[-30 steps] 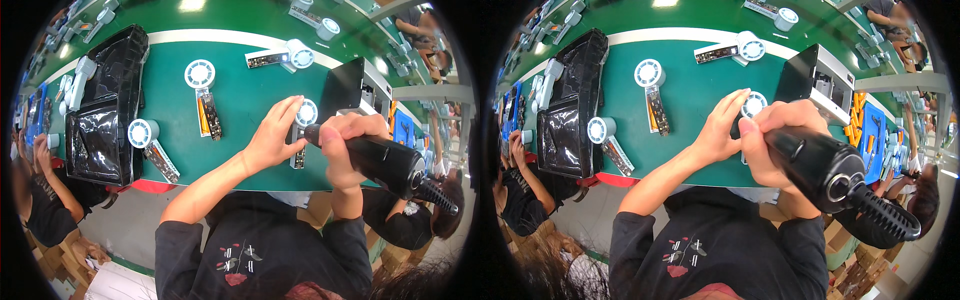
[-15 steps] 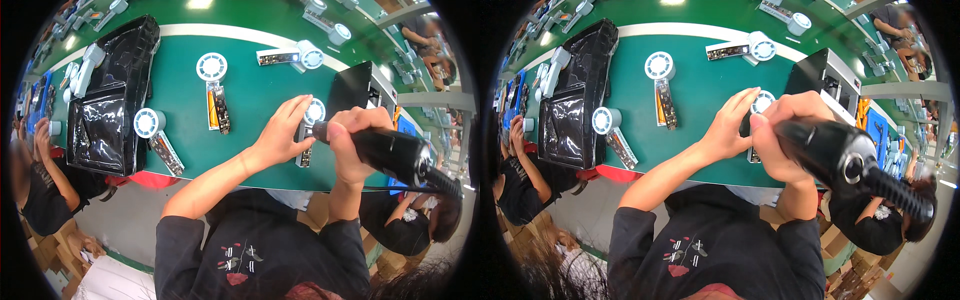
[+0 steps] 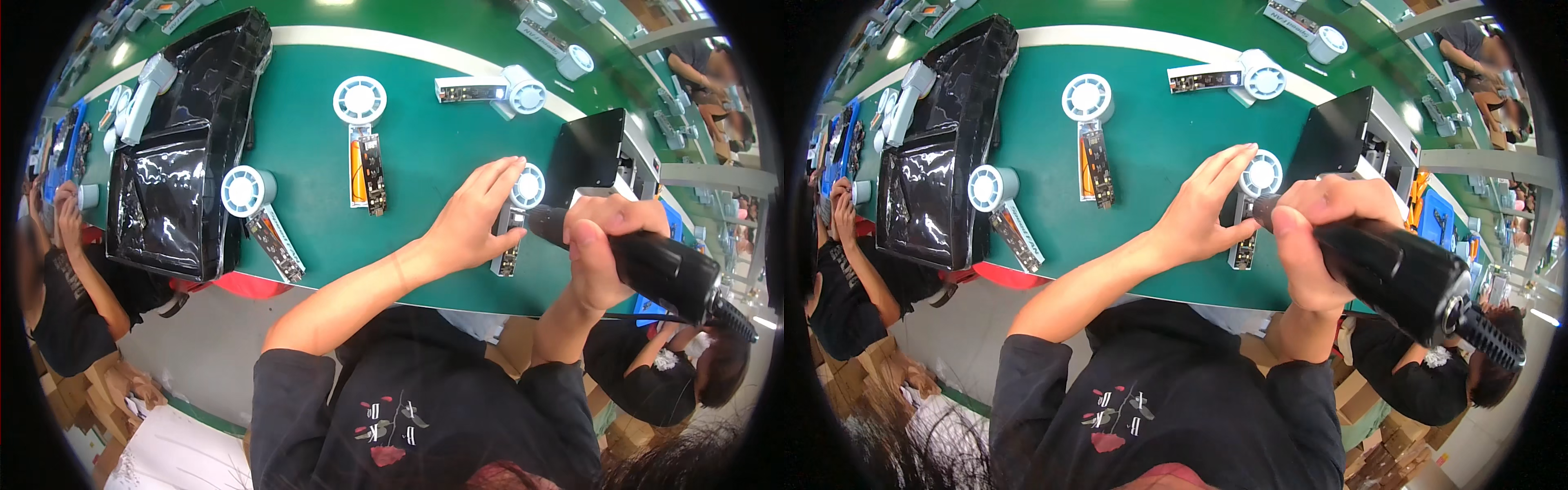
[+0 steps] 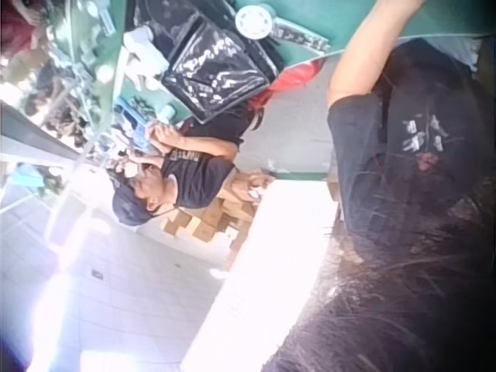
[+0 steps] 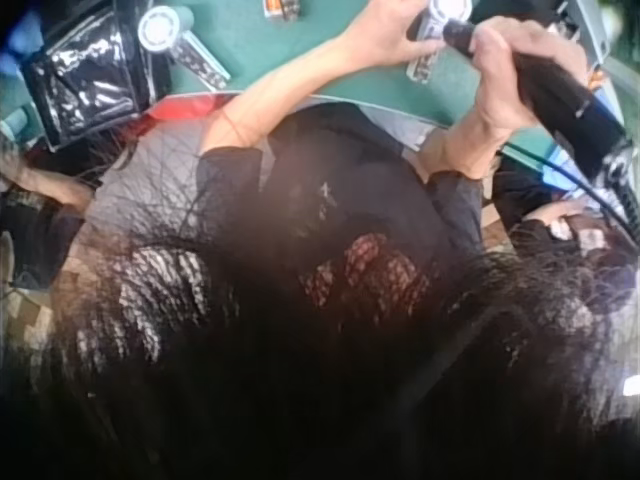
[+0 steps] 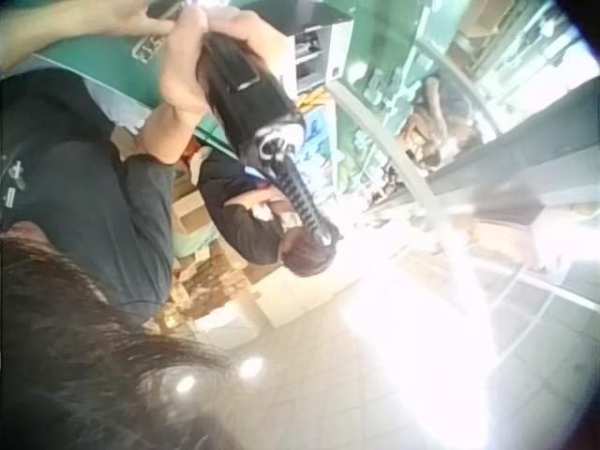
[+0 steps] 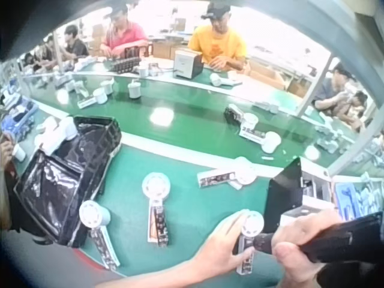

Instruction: Assembling small electronic fans by attaching components and using an electric screwdriver at an assembly line.

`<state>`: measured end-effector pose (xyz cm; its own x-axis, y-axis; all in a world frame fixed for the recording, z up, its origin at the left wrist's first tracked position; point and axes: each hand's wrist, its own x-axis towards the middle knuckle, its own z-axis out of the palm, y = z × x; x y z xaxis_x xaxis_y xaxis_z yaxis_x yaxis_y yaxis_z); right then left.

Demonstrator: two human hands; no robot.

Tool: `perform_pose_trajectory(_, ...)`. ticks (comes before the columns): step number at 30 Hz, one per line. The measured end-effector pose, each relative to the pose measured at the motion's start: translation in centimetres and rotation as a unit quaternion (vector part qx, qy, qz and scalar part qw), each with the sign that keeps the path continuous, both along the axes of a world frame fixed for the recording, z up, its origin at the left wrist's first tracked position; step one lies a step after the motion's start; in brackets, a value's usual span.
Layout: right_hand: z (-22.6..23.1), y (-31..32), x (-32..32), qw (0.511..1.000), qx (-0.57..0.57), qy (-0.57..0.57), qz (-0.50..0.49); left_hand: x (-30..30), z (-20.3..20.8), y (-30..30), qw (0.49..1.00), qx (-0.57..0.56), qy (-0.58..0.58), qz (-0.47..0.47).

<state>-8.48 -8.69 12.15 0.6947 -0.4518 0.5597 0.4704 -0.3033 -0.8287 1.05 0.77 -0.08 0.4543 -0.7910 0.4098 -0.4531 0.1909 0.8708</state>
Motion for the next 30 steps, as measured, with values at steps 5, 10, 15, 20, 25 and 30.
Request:
perform_pose_trajectory(5,-0.3,-0.1,0.0,0.998,-0.028,-0.016,0.047,0.0,0.0,0.1,1.000,0.005,0.004,-0.001)
perform_pose_trajectory(10,-0.3,0.0,0.3,0.998,-0.034,-0.009,0.059,0.0,0.4,0.2,1.000,0.004,-0.014,0.001)
perform_pose_trajectory(15,-0.1,-0.1,0.2,0.995,-0.077,0.062,-0.005,-0.2,0.2,-0.2,1.000,-0.001,-0.006,-0.002)
perform_pose_trajectory(20,0.7,0.3,0.5,0.997,-0.028,0.064,-0.033,0.1,-1.0,-0.1,0.999,-0.008,-0.036,-0.005)
perform_pose_trajectory(25,5.7,-2.0,-2.9,0.980,0.116,-0.136,-0.093,-0.1,0.3,0.1,0.999,0.029,-0.030,-0.010)
perform_pose_trajectory(30,9.5,-4.0,-7.2,0.968,0.058,-0.237,-0.063,-1.0,2.5,0.6,0.987,0.084,-0.105,0.091)
